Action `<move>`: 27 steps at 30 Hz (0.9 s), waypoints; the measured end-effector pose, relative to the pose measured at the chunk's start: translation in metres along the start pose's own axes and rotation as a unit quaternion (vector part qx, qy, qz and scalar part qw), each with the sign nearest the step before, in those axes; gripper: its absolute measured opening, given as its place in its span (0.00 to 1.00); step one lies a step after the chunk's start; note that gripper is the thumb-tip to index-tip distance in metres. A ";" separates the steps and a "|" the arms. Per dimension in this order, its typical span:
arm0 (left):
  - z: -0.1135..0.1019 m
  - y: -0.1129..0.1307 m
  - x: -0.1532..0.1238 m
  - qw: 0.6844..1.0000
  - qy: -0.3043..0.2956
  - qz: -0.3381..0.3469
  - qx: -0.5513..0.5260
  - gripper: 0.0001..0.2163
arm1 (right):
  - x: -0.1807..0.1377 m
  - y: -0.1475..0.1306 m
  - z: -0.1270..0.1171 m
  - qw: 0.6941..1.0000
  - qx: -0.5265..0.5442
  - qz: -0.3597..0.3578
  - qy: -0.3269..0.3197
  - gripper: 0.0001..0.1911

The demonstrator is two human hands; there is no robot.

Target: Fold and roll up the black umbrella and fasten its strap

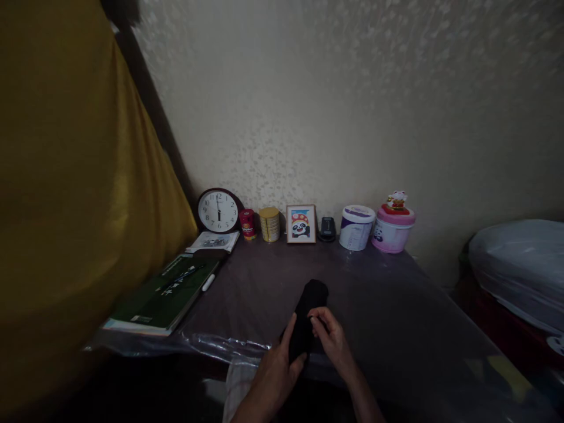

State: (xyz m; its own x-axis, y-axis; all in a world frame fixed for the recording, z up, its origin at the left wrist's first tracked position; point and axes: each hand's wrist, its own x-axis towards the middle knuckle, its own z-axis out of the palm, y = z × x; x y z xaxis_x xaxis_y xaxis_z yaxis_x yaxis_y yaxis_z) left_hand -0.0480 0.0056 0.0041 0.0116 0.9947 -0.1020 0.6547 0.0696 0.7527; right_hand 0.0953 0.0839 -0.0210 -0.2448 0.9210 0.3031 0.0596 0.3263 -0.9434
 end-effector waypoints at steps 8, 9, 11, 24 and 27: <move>0.000 0.000 0.004 0.998 -0.003 -0.016 0.053 0.29 | -0.007 -0.006 -0.011 0.998 0.041 0.031 0.024 0.15; 0.001 -0.001 0.004 0.998 0.000 -0.017 0.063 0.29 | -0.007 -0.006 -0.010 0.998 0.047 0.031 0.023 0.16; 0.002 -0.003 0.004 0.996 0.002 -0.019 0.089 0.29 | -0.005 -0.008 -0.008 0.998 0.052 0.027 0.018 0.15; 0.004 -0.002 0.002 0.974 -0.010 0.008 0.224 0.26 | 0.011 -0.007 -0.002 0.998 0.032 0.031 -0.049 0.11; 0.006 -0.002 0.002 0.971 -0.003 0.009 0.241 0.25 | 0.015 -0.011 0.000 0.996 0.004 0.029 -0.082 0.09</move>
State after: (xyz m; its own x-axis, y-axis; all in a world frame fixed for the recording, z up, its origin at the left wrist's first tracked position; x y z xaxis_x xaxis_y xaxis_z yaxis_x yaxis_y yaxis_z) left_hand -0.0453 0.0068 -0.0015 0.0300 0.9949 -0.0961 0.9316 0.0070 0.3634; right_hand 0.0909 0.0941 -0.0057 -0.3953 0.8911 0.2230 0.0706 0.2716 -0.9598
